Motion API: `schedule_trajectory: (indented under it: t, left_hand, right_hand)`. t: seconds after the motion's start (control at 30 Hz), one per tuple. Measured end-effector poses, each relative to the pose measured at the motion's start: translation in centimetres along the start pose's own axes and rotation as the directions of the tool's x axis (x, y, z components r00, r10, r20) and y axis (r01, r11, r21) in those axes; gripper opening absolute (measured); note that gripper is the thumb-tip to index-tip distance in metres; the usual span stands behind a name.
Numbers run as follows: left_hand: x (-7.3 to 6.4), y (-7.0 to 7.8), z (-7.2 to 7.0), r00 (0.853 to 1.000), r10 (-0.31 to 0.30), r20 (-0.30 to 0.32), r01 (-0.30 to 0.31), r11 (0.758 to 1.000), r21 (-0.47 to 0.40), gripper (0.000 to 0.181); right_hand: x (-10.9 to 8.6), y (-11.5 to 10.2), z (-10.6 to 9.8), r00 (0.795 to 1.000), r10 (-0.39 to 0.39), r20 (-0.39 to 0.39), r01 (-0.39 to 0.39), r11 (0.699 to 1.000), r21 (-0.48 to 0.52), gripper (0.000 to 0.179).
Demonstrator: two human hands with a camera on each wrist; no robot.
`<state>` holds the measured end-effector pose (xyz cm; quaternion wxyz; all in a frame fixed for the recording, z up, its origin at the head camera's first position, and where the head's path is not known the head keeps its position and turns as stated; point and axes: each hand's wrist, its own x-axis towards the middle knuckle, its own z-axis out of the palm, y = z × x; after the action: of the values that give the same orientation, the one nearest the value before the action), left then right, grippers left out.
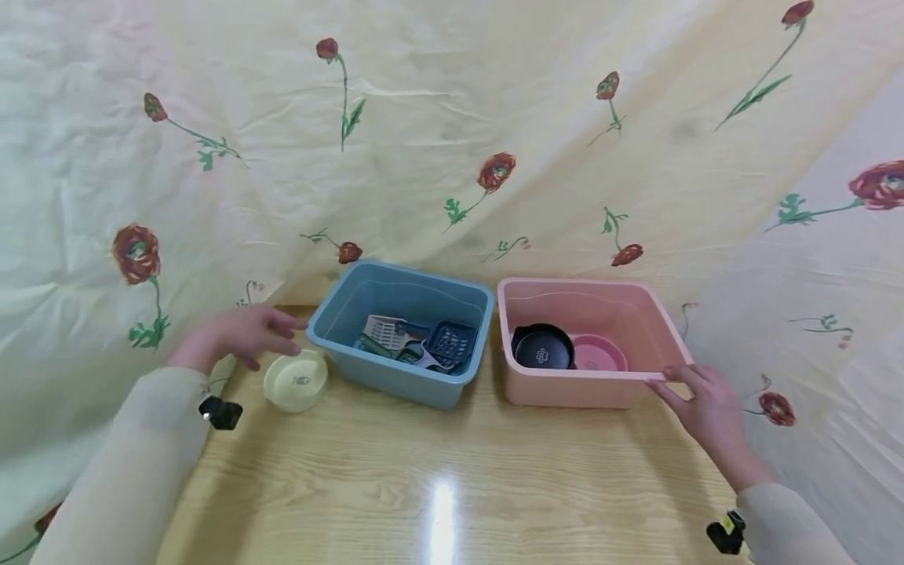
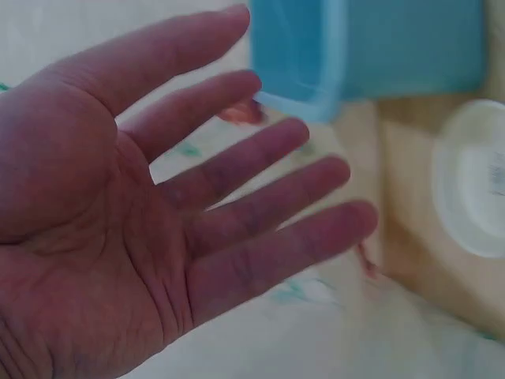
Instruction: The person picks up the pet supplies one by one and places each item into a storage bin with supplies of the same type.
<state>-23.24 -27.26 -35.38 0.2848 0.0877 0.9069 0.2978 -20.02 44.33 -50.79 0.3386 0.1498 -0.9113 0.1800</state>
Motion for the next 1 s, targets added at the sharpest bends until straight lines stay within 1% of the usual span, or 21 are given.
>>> schedule_trajectory:
  t: [0.13,0.2,0.33,0.4,0.5,0.63,0.73,0.87,0.97,1.0]
  left_hand:
    - [-0.6,-3.3,1.6,0.998,-0.053,-0.024,0.051,0.995,-0.085,0.070]
    - [-0.6,-4.8,2.3,0.998,-0.057,-0.038,0.051,0.991,-0.124,0.072]
    - [-0.1,-7.3,3.5,0.995,-0.071,-0.077,0.054,0.979,-0.197,0.076]
    - [0.4,-8.4,4.0,0.992,-0.089,-0.087,0.065,0.967,-0.246,0.078]
    - [1.0,-9.6,4.6,0.988,-0.126,-0.083,0.093,0.941,-0.325,0.081]
    - [1.8,-10.8,5.1,0.982,-0.176,-0.073,0.134,0.911,-0.390,0.080]
    - [2.7,-11.8,5.3,0.976,-0.207,-0.066,0.163,0.898,-0.408,0.079]
    - [3.9,-13.2,5.4,0.968,-0.241,-0.064,0.193,0.887,-0.419,0.079]
    - [4.5,-13.7,5.4,0.963,-0.263,-0.064,0.213,0.882,-0.420,0.079]
    - [4.6,-13.8,5.4,0.961,-0.268,-0.064,0.217,0.880,-0.422,0.079]
  right_hand:
    - [0.0,-0.1,0.1,1.000,-0.012,0.003,0.012,1.000,0.006,0.089]
    - [0.0,-0.2,0.2,1.000,-0.014,0.000,0.014,1.000,0.007,0.090]
    - [0.0,-0.2,0.1,1.000,-0.007,-0.001,0.007,1.000,0.005,0.091]
    - [0.0,-0.2,0.0,1.000,-0.005,0.000,0.005,1.000,0.000,0.091]
    - [0.0,-0.1,-0.1,1.000,-0.011,-0.001,0.011,1.000,-0.013,0.091]
    - [0.0,0.0,-0.1,0.999,-0.035,-0.013,0.035,0.999,-0.024,0.090]
    - [0.0,0.0,0.0,0.999,-0.049,-0.021,0.048,0.999,-0.025,0.090]
    - [0.1,0.1,0.0,0.999,-0.044,-0.019,0.044,0.999,-0.024,0.092]
    - [0.1,0.1,-0.1,1.000,-0.025,-0.001,0.025,1.000,-0.019,0.091]
    - [0.1,0.1,-0.1,1.000,-0.017,0.007,0.017,1.000,-0.015,0.087]
